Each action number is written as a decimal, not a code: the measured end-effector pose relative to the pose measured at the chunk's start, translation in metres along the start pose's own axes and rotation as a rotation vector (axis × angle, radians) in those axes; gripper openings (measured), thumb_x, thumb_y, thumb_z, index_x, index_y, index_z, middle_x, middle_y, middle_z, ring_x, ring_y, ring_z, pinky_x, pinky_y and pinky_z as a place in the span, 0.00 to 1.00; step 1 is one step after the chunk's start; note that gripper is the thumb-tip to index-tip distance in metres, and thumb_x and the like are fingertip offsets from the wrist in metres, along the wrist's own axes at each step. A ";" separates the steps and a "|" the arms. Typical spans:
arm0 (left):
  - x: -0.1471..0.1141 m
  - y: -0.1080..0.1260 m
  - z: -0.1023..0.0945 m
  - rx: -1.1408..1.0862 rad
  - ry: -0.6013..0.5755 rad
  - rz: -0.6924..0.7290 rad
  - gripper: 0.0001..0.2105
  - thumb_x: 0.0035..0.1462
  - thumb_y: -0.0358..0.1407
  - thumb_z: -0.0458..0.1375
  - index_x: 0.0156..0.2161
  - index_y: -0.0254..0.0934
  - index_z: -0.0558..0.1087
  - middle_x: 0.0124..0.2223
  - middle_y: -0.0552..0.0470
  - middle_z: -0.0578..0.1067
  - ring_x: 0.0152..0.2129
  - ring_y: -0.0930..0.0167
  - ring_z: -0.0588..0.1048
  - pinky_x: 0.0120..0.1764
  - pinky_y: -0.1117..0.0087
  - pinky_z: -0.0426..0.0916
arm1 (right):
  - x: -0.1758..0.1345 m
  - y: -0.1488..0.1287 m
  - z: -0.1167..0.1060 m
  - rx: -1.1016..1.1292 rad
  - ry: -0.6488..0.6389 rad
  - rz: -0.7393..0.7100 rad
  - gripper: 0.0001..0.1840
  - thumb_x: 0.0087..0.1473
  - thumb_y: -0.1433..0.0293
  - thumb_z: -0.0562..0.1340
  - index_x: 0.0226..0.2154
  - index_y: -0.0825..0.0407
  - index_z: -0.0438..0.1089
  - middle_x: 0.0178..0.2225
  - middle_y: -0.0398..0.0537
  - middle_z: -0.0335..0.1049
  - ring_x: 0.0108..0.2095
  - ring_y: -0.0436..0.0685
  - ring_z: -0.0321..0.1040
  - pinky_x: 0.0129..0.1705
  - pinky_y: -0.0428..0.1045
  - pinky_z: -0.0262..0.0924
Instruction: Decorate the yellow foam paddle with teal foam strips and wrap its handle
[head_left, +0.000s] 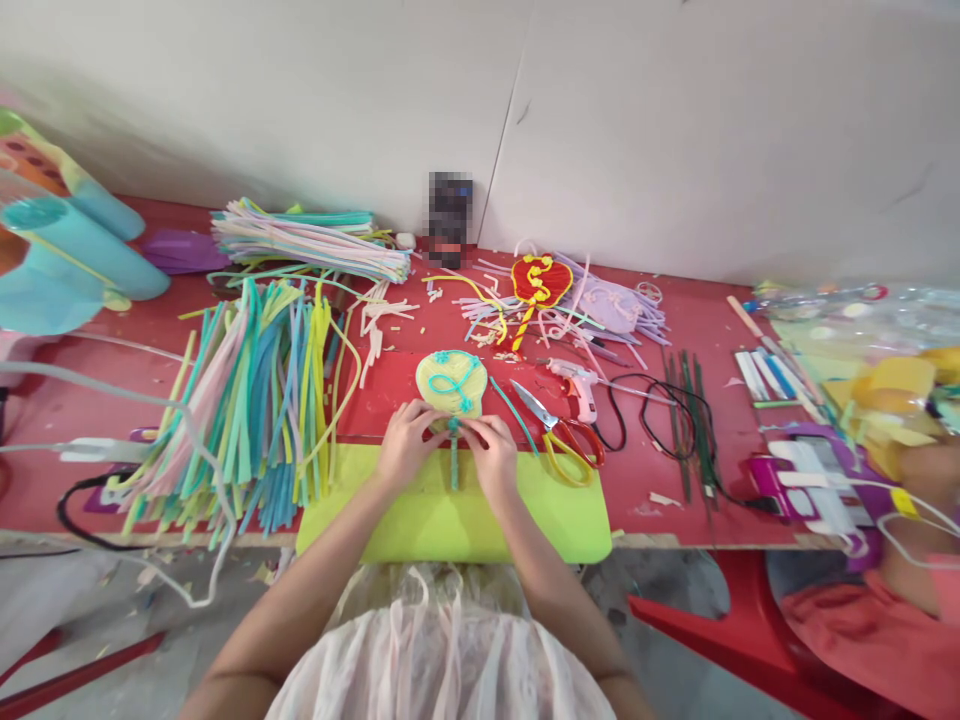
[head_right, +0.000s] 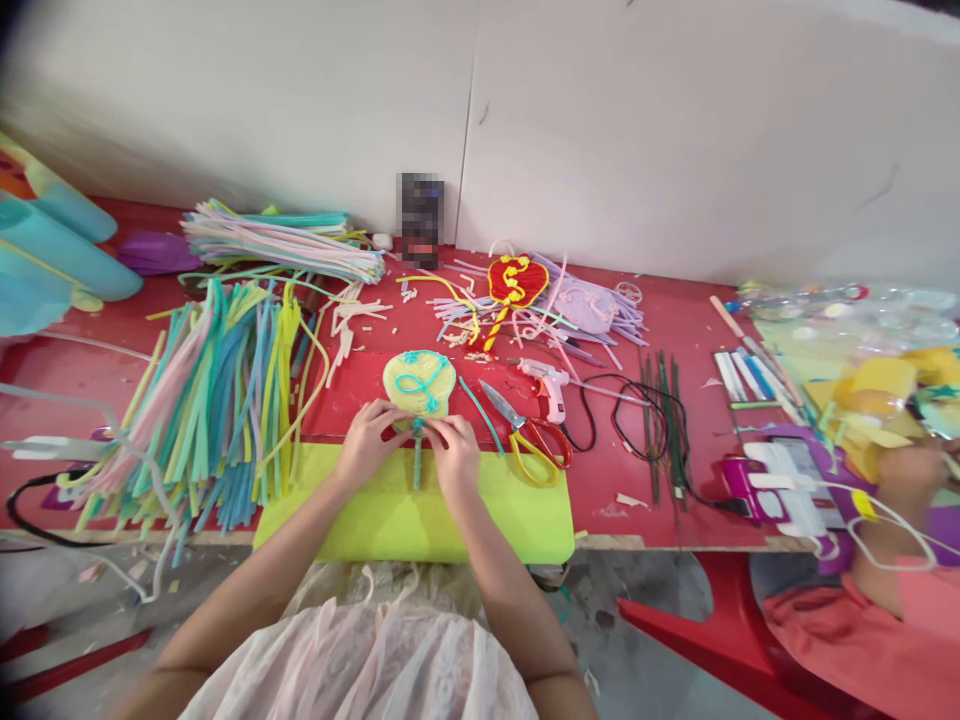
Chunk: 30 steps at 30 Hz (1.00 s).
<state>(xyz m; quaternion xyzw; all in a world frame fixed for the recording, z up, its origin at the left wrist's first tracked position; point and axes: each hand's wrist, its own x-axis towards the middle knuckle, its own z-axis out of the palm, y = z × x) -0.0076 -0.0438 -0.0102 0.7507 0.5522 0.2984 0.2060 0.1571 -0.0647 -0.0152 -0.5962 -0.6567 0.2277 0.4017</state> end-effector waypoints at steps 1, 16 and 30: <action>0.000 0.000 0.000 0.002 0.003 -0.001 0.10 0.53 0.36 0.58 0.42 0.42 0.73 0.38 0.49 0.70 0.37 0.66 0.68 0.42 0.63 0.63 | 0.000 -0.001 0.001 -0.003 0.000 -0.004 0.11 0.56 0.67 0.57 0.40 0.48 0.73 0.35 0.48 0.69 0.38 0.55 0.65 0.44 0.51 0.61; 0.002 0.007 0.000 0.019 0.010 -0.008 0.09 0.55 0.35 0.56 0.41 0.44 0.75 0.37 0.50 0.69 0.36 0.68 0.67 0.43 0.63 0.62 | 0.001 0.000 0.001 0.015 -0.001 -0.012 0.12 0.56 0.66 0.57 0.41 0.48 0.73 0.34 0.48 0.69 0.37 0.54 0.66 0.44 0.51 0.62; -0.005 -0.032 -0.036 -0.087 0.256 -0.203 0.08 0.55 0.37 0.55 0.37 0.39 0.75 0.35 0.51 0.72 0.33 0.70 0.70 0.40 0.67 0.65 | -0.005 0.028 -0.050 0.053 0.242 0.110 0.12 0.57 0.66 0.56 0.37 0.53 0.73 0.32 0.50 0.71 0.33 0.53 0.67 0.37 0.49 0.63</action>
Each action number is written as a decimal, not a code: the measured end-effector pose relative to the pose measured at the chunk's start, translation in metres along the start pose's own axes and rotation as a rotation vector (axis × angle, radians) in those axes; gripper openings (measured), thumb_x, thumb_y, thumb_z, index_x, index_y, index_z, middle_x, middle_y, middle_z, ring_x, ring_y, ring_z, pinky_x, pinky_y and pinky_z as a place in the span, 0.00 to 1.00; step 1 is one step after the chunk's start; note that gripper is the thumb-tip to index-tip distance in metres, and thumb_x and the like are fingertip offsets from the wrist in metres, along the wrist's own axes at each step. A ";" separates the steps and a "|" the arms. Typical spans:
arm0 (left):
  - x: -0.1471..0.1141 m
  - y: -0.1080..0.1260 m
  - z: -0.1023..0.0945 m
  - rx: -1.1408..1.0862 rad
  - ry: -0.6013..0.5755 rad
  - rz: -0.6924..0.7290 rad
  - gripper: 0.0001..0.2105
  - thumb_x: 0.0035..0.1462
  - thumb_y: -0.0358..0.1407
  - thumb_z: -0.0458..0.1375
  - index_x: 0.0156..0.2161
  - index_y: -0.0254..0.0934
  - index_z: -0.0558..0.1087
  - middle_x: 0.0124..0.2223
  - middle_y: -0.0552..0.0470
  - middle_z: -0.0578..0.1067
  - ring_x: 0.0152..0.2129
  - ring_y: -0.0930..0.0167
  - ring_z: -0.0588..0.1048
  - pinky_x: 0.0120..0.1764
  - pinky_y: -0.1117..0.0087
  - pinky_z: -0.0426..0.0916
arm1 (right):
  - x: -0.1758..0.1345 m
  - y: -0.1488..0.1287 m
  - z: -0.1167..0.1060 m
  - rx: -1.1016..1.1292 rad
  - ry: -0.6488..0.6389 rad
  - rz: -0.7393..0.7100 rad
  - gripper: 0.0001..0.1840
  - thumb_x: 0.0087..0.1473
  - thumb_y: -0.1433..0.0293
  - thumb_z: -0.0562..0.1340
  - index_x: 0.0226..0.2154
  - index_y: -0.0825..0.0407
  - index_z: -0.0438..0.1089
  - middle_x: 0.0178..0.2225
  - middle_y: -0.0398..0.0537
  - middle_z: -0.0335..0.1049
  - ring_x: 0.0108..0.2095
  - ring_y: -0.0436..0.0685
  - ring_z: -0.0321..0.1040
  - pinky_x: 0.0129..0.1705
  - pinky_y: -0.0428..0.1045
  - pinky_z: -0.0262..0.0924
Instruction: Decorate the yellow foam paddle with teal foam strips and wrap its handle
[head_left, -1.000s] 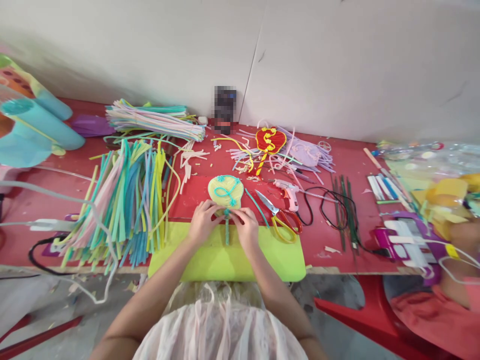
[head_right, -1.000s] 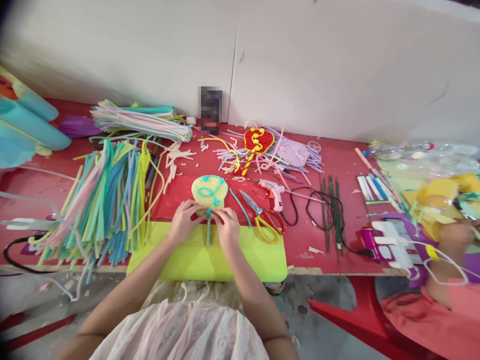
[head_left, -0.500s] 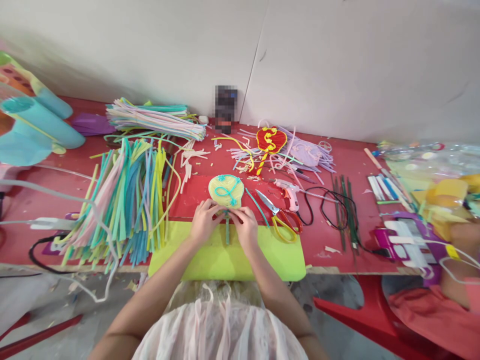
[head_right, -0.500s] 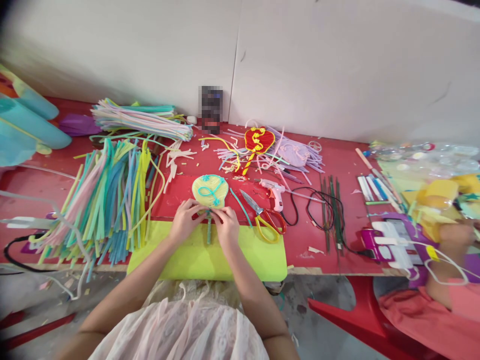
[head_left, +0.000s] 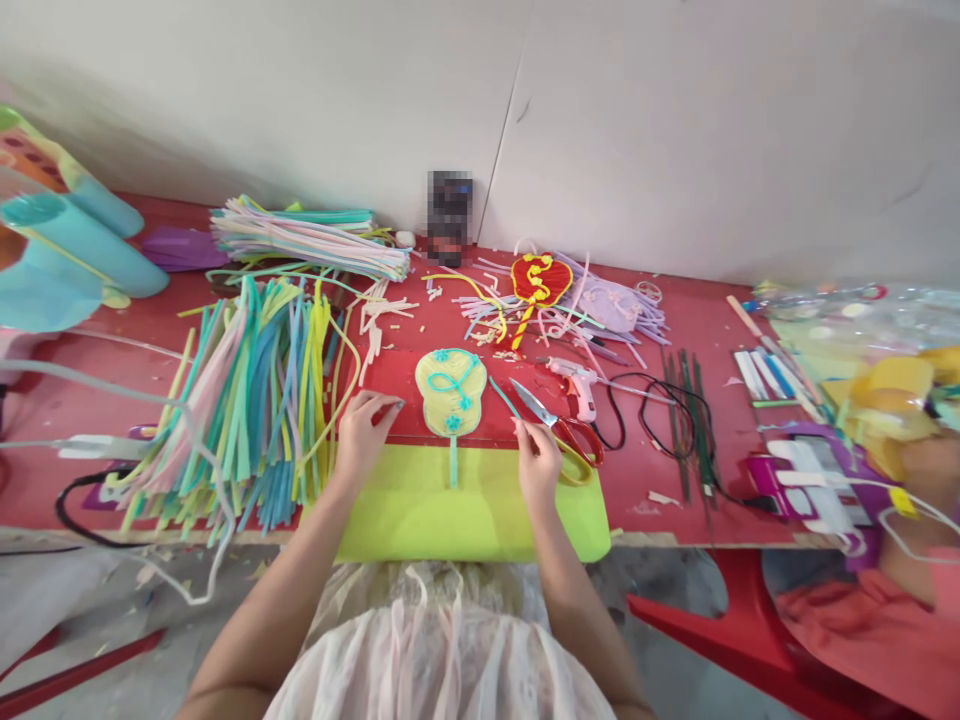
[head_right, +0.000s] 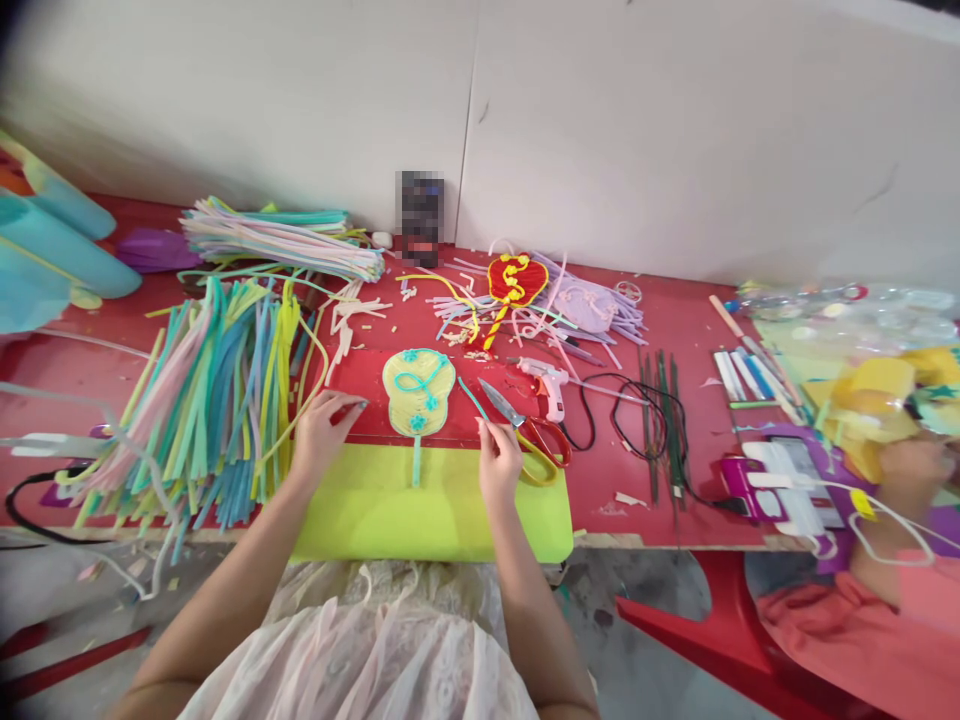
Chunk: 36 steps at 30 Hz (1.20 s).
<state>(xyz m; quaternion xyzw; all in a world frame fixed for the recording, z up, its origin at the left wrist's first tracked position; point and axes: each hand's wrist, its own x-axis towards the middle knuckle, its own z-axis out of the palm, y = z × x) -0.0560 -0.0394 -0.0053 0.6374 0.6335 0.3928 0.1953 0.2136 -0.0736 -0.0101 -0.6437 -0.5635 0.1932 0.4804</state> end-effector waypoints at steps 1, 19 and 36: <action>0.001 -0.003 -0.002 -0.004 0.014 -0.008 0.09 0.55 0.38 0.55 0.37 0.39 0.75 0.35 0.51 0.72 0.33 0.70 0.70 0.40 0.67 0.65 | 0.000 0.002 0.000 -0.001 0.004 0.007 0.12 0.57 0.66 0.56 0.37 0.53 0.73 0.32 0.50 0.71 0.33 0.53 0.67 0.38 0.49 0.63; -0.021 0.024 0.024 0.031 -0.117 0.073 0.10 0.51 0.38 0.59 0.41 0.43 0.74 0.38 0.50 0.70 0.37 0.67 0.69 0.43 0.63 0.63 | -0.004 -0.009 0.008 -0.019 -0.032 -0.038 0.10 0.55 0.65 0.58 0.36 0.51 0.73 0.32 0.49 0.69 0.29 0.51 0.64 0.32 0.48 0.62; -0.019 0.035 0.035 0.165 -0.132 0.029 0.12 0.48 0.38 0.62 0.40 0.47 0.74 0.39 0.52 0.70 0.39 0.64 0.67 0.44 0.61 0.55 | -0.013 -0.020 0.025 0.056 -0.127 -0.014 0.11 0.56 0.64 0.56 0.35 0.51 0.72 0.34 0.50 0.71 0.36 0.53 0.68 0.39 0.49 0.64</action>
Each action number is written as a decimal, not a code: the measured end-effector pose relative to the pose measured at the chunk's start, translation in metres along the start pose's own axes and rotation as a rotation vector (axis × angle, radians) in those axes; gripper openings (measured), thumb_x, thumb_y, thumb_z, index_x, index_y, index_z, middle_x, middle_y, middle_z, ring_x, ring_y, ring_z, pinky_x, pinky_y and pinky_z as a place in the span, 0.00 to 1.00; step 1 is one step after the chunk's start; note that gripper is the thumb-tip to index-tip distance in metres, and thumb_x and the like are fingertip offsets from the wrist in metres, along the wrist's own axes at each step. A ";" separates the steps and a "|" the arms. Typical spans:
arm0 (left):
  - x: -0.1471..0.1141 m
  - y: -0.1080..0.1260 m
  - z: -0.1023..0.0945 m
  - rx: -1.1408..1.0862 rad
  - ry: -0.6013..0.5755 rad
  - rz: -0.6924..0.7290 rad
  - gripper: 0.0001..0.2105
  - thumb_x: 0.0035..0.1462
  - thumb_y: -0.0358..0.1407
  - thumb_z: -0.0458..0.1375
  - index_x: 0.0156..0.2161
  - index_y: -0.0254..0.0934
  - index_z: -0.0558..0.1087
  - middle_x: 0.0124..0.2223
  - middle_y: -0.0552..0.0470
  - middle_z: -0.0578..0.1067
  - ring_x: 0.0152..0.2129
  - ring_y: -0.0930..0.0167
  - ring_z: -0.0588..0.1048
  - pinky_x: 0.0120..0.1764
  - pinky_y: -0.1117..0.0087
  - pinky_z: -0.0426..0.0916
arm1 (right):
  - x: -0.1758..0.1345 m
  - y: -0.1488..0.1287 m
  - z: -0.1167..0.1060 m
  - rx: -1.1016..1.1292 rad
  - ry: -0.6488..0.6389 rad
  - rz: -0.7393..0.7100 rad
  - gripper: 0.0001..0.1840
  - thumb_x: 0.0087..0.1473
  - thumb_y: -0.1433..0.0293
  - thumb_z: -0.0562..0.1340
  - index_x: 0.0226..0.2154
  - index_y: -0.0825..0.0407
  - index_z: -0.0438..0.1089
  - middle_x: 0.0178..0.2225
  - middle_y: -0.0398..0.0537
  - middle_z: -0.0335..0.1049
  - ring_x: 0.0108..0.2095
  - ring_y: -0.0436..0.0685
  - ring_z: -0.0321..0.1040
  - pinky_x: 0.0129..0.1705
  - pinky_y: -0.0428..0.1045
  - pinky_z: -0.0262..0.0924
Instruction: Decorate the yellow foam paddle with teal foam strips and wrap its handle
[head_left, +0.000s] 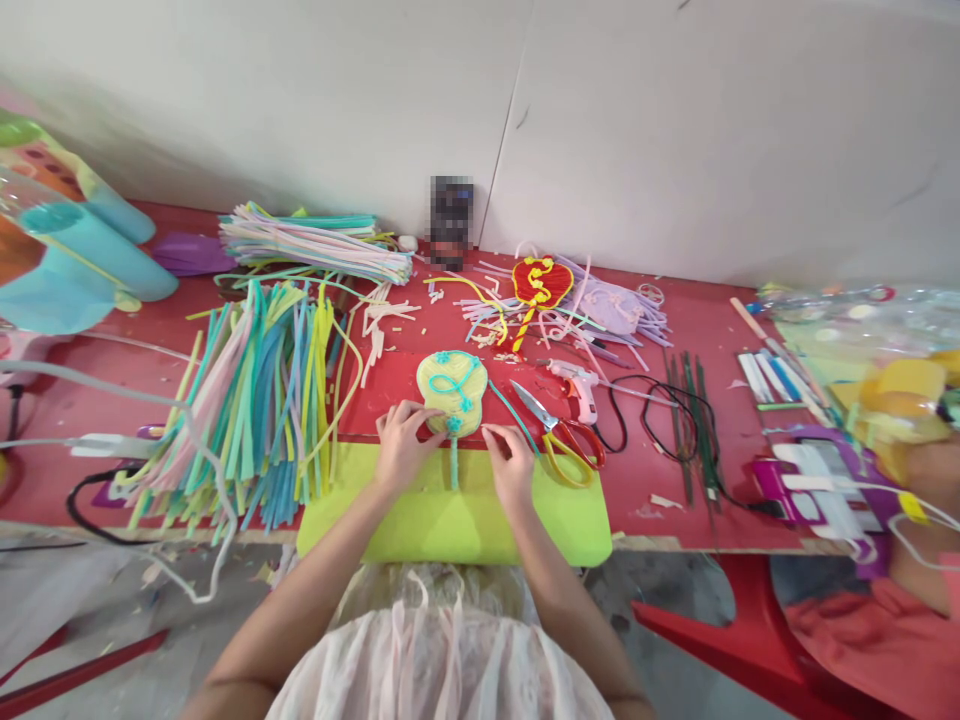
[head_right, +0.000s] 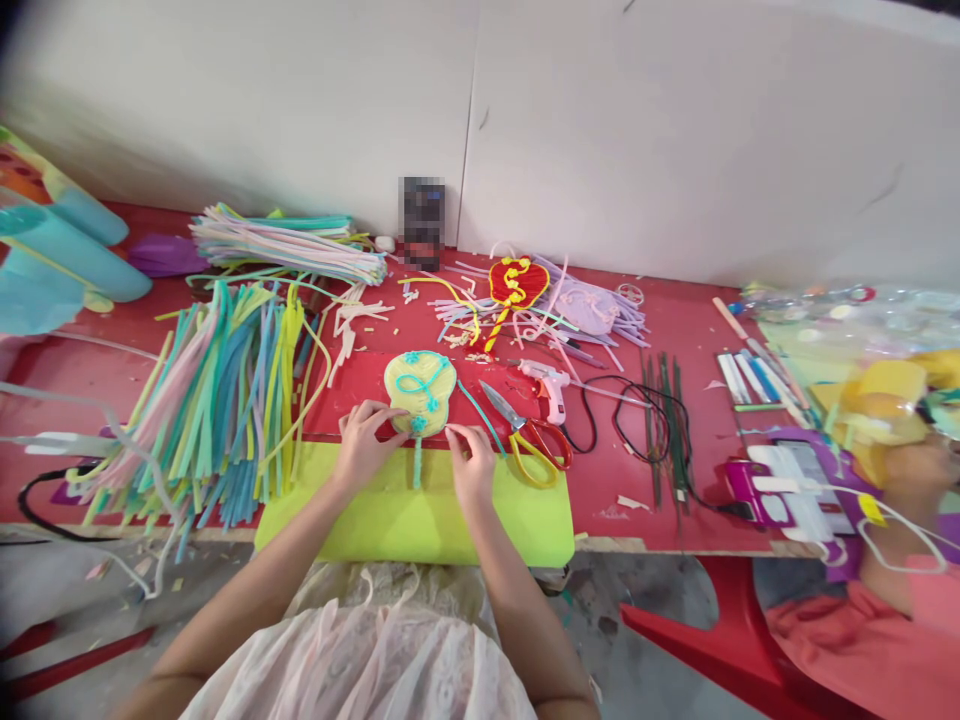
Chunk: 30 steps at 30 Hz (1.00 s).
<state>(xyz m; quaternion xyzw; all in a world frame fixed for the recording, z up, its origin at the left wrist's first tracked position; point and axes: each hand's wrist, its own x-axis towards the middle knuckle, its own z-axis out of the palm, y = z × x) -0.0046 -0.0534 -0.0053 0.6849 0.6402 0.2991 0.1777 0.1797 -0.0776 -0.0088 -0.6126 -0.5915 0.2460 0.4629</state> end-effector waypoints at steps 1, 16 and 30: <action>0.001 -0.003 -0.001 0.002 0.007 -0.003 0.11 0.49 0.38 0.62 0.40 0.47 0.74 0.39 0.51 0.70 0.39 0.64 0.67 0.44 0.60 0.55 | 0.000 0.000 0.000 -0.002 0.000 0.003 0.11 0.56 0.63 0.56 0.35 0.51 0.72 0.34 0.50 0.71 0.36 0.54 0.68 0.39 0.49 0.64; 0.010 -0.025 -0.014 -0.096 0.123 -0.063 0.08 0.55 0.34 0.54 0.39 0.41 0.73 0.34 0.51 0.71 0.34 0.68 0.68 0.41 0.64 0.60 | 0.004 -0.001 0.006 -0.047 -0.085 -0.004 0.11 0.52 0.62 0.60 0.37 0.49 0.72 0.34 0.48 0.68 0.34 0.52 0.66 0.35 0.47 0.63; 0.012 -0.027 -0.017 -0.358 0.361 -0.184 0.10 0.58 0.36 0.50 0.43 0.38 0.69 0.40 0.49 0.72 0.38 0.70 0.70 0.44 0.65 0.65 | 0.022 -0.007 0.019 -0.137 -0.230 -0.139 0.14 0.49 0.63 0.64 0.40 0.46 0.72 0.33 0.46 0.67 0.36 0.54 0.65 0.42 0.50 0.62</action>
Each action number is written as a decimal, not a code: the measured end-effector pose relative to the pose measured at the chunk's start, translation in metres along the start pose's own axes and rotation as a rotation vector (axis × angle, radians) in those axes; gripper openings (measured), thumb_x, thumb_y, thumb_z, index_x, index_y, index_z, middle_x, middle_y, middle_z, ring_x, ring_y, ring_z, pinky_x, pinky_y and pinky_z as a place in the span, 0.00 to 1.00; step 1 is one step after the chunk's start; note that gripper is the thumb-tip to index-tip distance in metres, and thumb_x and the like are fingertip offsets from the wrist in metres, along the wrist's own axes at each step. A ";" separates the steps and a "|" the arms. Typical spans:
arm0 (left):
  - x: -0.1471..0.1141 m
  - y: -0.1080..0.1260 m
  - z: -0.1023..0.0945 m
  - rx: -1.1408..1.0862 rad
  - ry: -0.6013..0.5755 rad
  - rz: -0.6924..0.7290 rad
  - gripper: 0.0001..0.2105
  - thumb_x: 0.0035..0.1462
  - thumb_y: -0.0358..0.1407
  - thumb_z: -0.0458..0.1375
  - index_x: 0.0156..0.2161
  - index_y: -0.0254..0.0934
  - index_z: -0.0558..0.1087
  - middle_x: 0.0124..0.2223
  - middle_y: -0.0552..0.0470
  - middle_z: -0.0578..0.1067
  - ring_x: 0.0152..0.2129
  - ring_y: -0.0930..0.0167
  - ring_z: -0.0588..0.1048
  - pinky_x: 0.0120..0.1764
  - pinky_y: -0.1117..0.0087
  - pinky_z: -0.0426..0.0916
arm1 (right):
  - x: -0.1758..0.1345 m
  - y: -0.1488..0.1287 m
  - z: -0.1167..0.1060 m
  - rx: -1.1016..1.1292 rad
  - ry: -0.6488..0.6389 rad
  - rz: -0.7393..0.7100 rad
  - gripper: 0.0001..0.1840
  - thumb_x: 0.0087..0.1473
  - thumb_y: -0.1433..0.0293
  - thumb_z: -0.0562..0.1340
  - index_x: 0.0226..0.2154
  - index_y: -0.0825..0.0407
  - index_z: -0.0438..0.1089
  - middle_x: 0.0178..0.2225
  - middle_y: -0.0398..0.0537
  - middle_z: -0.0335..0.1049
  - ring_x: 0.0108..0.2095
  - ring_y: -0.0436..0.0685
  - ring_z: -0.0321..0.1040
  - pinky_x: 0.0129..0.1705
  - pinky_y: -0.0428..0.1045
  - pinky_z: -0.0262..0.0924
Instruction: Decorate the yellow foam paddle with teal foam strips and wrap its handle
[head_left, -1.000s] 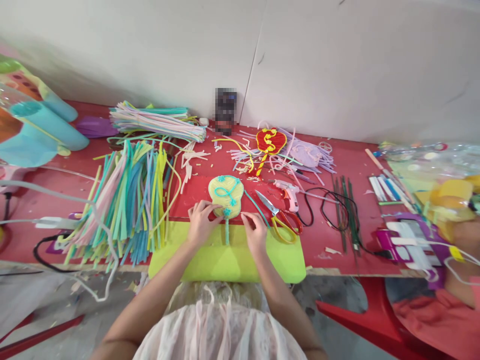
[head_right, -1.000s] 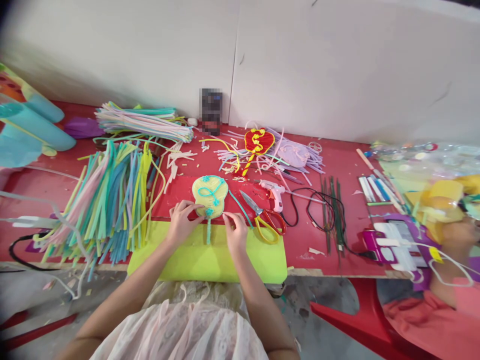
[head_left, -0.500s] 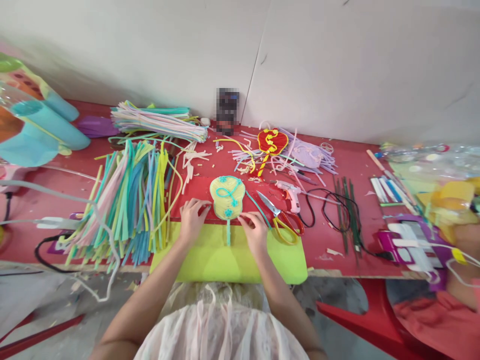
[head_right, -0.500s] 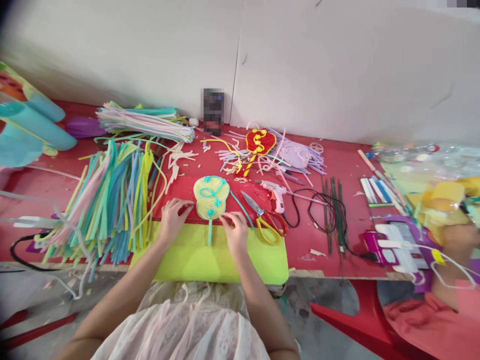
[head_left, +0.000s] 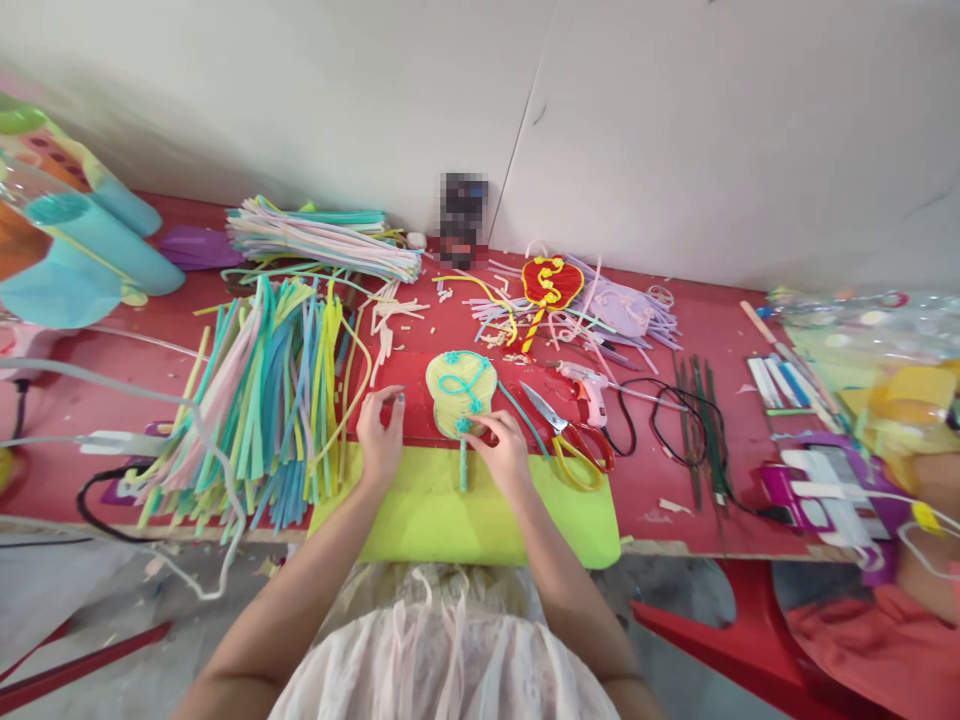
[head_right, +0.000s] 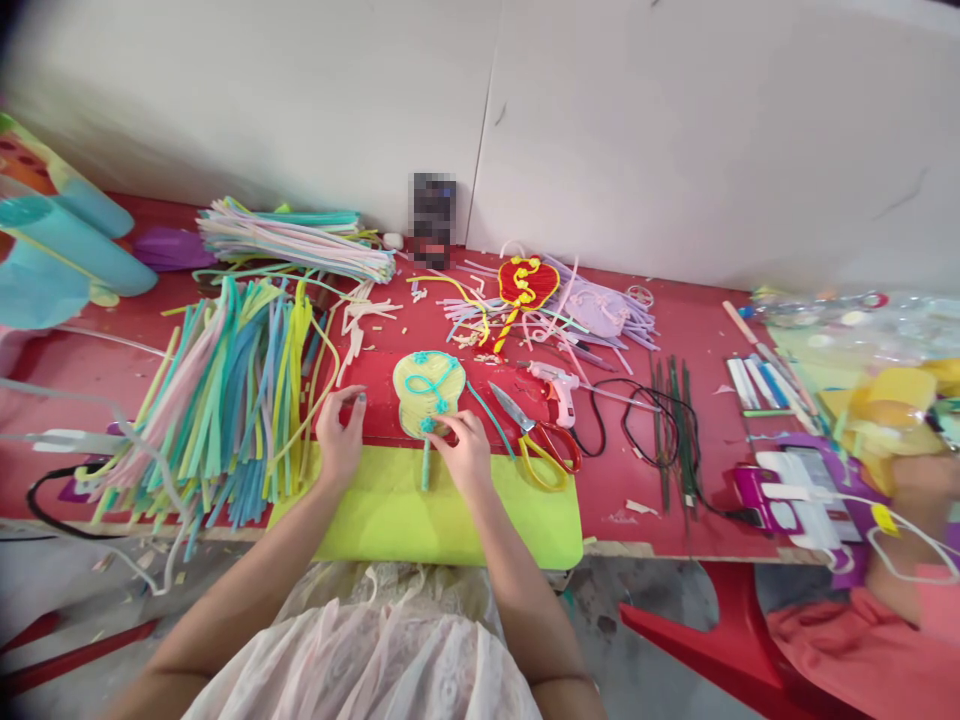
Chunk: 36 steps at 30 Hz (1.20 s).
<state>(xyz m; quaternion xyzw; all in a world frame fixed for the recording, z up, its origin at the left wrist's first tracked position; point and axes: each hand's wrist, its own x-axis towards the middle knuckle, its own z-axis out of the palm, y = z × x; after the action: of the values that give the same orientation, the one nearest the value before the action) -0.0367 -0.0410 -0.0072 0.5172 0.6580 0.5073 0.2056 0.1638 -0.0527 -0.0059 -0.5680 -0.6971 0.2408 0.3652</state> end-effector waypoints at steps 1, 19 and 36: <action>0.000 0.000 0.000 -0.001 -0.002 -0.003 0.10 0.58 0.36 0.50 0.43 0.38 0.69 0.40 0.49 0.72 0.38 0.70 0.70 0.45 0.65 0.65 | 0.000 0.000 0.001 -0.002 -0.001 0.002 0.13 0.49 0.63 0.64 0.40 0.46 0.72 0.33 0.46 0.67 0.36 0.54 0.65 0.42 0.50 0.62; 0.000 -0.002 0.000 -0.016 -0.010 -0.025 0.10 0.58 0.37 0.50 0.42 0.38 0.69 0.39 0.49 0.72 0.37 0.69 0.71 0.45 0.64 0.65 | 0.020 -0.009 0.006 -0.144 -0.046 -0.160 0.12 0.52 0.61 0.61 0.39 0.46 0.73 0.34 0.48 0.68 0.37 0.56 0.64 0.44 0.51 0.59; 0.000 -0.003 -0.001 0.005 -0.031 -0.009 0.10 0.58 0.37 0.50 0.42 0.38 0.70 0.39 0.49 0.72 0.37 0.69 0.70 0.44 0.65 0.64 | 0.014 -0.001 0.001 -0.163 -0.008 -0.172 0.14 0.52 0.62 0.61 0.42 0.45 0.73 0.33 0.47 0.69 0.36 0.55 0.64 0.44 0.51 0.59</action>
<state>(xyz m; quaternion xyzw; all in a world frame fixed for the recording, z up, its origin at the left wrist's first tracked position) -0.0384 -0.0413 -0.0093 0.5225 0.6582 0.4968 0.2167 0.1611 -0.0395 -0.0029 -0.5330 -0.7621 0.1533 0.3341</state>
